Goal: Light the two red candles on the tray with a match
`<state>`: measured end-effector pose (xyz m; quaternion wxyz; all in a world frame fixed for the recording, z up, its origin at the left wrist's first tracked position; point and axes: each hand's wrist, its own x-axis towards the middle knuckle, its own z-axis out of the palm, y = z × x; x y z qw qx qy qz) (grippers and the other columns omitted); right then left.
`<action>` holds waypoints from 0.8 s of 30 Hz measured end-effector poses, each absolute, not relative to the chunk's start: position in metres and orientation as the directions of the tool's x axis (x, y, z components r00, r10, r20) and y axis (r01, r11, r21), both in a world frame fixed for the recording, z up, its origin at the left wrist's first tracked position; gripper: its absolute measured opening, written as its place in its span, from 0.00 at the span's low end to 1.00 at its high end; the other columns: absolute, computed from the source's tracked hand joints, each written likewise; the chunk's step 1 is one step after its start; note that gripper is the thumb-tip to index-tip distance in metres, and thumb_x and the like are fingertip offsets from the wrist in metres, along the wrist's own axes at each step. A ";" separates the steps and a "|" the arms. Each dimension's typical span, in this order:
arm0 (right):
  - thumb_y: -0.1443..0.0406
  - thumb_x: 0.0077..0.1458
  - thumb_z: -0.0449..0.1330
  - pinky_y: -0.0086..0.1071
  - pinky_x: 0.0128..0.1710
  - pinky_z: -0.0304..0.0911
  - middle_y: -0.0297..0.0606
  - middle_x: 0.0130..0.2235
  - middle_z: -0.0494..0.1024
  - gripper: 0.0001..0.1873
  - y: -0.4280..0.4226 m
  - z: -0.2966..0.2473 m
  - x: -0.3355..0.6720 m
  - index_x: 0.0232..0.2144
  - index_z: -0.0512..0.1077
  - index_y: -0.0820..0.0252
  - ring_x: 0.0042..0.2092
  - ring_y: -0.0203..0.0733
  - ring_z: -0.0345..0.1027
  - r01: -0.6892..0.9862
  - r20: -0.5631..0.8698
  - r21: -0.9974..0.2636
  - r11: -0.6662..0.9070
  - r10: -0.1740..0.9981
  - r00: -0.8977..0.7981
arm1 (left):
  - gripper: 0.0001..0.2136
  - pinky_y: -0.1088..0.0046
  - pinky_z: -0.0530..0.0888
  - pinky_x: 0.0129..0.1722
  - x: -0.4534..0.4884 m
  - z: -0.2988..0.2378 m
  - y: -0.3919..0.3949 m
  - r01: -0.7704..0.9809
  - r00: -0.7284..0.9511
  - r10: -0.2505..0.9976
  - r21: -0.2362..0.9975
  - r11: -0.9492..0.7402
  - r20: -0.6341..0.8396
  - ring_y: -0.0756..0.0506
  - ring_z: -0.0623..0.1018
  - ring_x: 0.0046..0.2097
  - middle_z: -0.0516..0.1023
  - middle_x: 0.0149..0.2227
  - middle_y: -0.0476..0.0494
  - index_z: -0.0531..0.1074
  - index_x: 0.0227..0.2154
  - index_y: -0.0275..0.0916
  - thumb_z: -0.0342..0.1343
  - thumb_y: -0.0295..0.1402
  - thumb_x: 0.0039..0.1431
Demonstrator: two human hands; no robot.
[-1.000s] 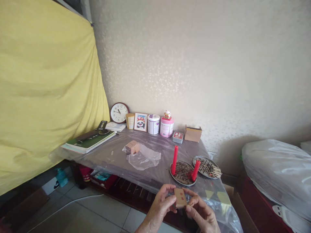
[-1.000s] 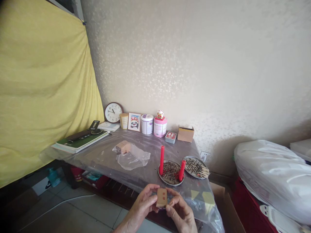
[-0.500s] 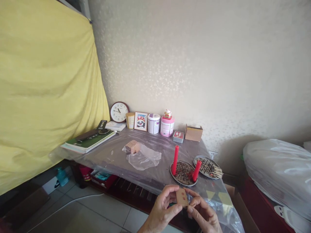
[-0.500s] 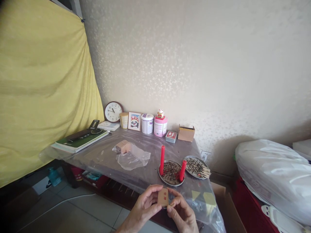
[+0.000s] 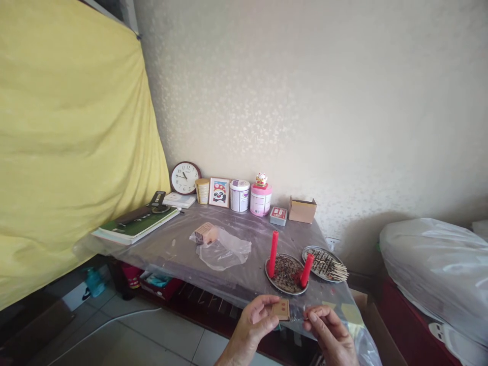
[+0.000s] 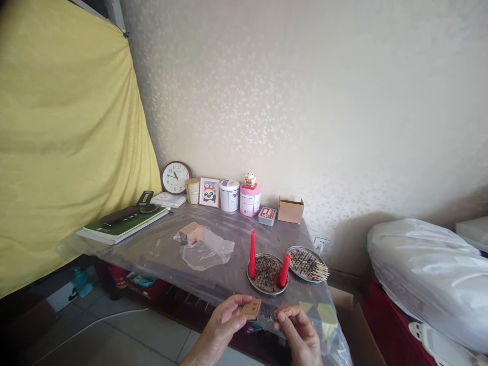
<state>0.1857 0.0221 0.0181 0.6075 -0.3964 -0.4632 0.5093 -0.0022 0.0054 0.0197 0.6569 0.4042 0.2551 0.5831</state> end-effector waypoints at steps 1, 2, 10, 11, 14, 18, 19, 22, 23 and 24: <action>0.58 0.40 0.70 0.23 0.30 0.69 0.30 0.26 0.76 0.11 0.023 0.017 0.185 0.24 0.75 0.55 0.26 0.33 0.69 -0.295 0.138 -0.944 0.147 0.989 0.053 | 0.20 0.64 0.65 0.47 -0.002 0.018 0.006 -0.570 0.190 0.972 0.822 -0.004 0.137 0.39 0.74 0.46 0.79 0.43 0.36 0.73 0.41 0.36 0.64 0.39 0.46; 0.58 0.39 0.71 0.23 0.30 0.70 0.30 0.26 0.78 0.11 0.023 0.017 0.185 0.25 0.75 0.55 0.27 0.34 0.71 -0.328 0.119 -0.936 0.130 0.991 0.053 | 0.19 0.65 0.64 0.46 -0.001 0.017 0.007 -0.578 0.191 0.972 0.816 0.000 0.136 0.40 0.74 0.46 0.79 0.43 0.36 0.73 0.42 0.36 0.64 0.38 0.46; 0.52 0.41 0.69 0.32 0.40 0.73 0.36 0.34 0.83 0.18 0.018 0.025 0.180 0.33 0.78 0.54 0.35 0.45 0.78 -0.268 0.056 -0.960 0.083 0.993 0.109 | 0.18 0.68 0.65 0.42 0.005 0.012 0.008 -0.588 0.187 0.976 0.809 0.022 0.110 0.41 0.75 0.44 0.80 0.41 0.38 0.75 0.40 0.37 0.66 0.38 0.44; 0.52 0.42 0.68 0.32 0.42 0.72 0.37 0.36 0.83 0.17 0.017 0.026 0.179 0.33 0.78 0.55 0.36 0.46 0.78 -0.221 0.075 -0.970 0.098 0.991 0.111 | 0.18 0.68 0.65 0.42 0.005 0.011 0.008 -0.582 0.187 0.977 0.813 0.024 0.105 0.41 0.75 0.44 0.80 0.41 0.38 0.75 0.40 0.37 0.66 0.38 0.44; 0.53 0.46 0.65 0.32 0.44 0.71 0.39 0.39 0.82 0.16 0.015 0.025 0.179 0.35 0.78 0.56 0.38 0.47 0.77 -0.054 0.189 -0.979 0.197 0.974 0.122 | 0.19 0.68 0.66 0.41 0.007 0.009 0.010 -0.566 0.198 0.976 0.823 0.039 0.091 0.40 0.75 0.44 0.80 0.42 0.37 0.75 0.40 0.36 0.65 0.38 0.45; 0.56 0.48 0.64 0.30 0.42 0.71 0.39 0.36 0.82 0.12 0.018 0.016 0.181 0.34 0.79 0.55 0.38 0.45 0.76 0.181 0.460 -0.881 0.438 0.882 0.102 | 0.18 0.66 0.66 0.43 0.007 0.006 0.012 -0.556 0.231 0.968 0.829 0.049 0.098 0.39 0.75 0.47 0.80 0.44 0.37 0.74 0.41 0.37 0.64 0.37 0.46; 0.57 0.49 0.64 0.29 0.42 0.71 0.38 0.36 0.81 0.11 0.019 0.013 0.181 0.35 0.78 0.55 0.38 0.44 0.76 0.227 0.512 -0.844 0.486 0.855 0.076 | 0.18 0.66 0.66 0.43 0.007 0.005 0.011 -0.553 0.239 0.966 0.832 0.050 0.101 0.39 0.75 0.47 0.79 0.44 0.37 0.74 0.41 0.37 0.64 0.37 0.47; 0.61 0.53 0.61 0.26 0.41 0.71 0.37 0.36 0.81 0.09 0.020 0.009 0.182 0.37 0.77 0.55 0.38 0.42 0.76 0.319 0.590 -0.764 0.561 0.808 -0.007 | 0.17 0.66 0.66 0.45 0.007 0.003 0.010 -0.545 0.254 0.961 0.837 0.047 0.111 0.39 0.74 0.48 0.79 0.45 0.37 0.74 0.42 0.37 0.63 0.36 0.48; 0.62 0.53 0.61 0.26 0.41 0.71 0.37 0.36 0.81 0.09 0.020 0.008 0.182 0.37 0.77 0.54 0.38 0.42 0.76 0.339 0.596 -0.748 0.570 0.802 -0.032 | 0.17 0.66 0.66 0.45 0.007 0.003 0.010 -0.543 0.255 0.960 0.839 0.046 0.113 0.40 0.74 0.48 0.79 0.46 0.37 0.74 0.42 0.37 0.63 0.36 0.48; 0.62 0.54 0.60 0.25 0.41 0.71 0.37 0.36 0.81 0.09 0.020 0.008 0.182 0.38 0.77 0.54 0.38 0.41 0.76 0.355 0.599 -0.737 0.575 0.799 -0.050 | 0.17 0.66 0.65 0.46 0.007 0.003 0.009 -0.541 0.253 0.961 0.840 0.045 0.112 0.40 0.74 0.49 0.79 0.46 0.37 0.74 0.42 0.37 0.63 0.36 0.48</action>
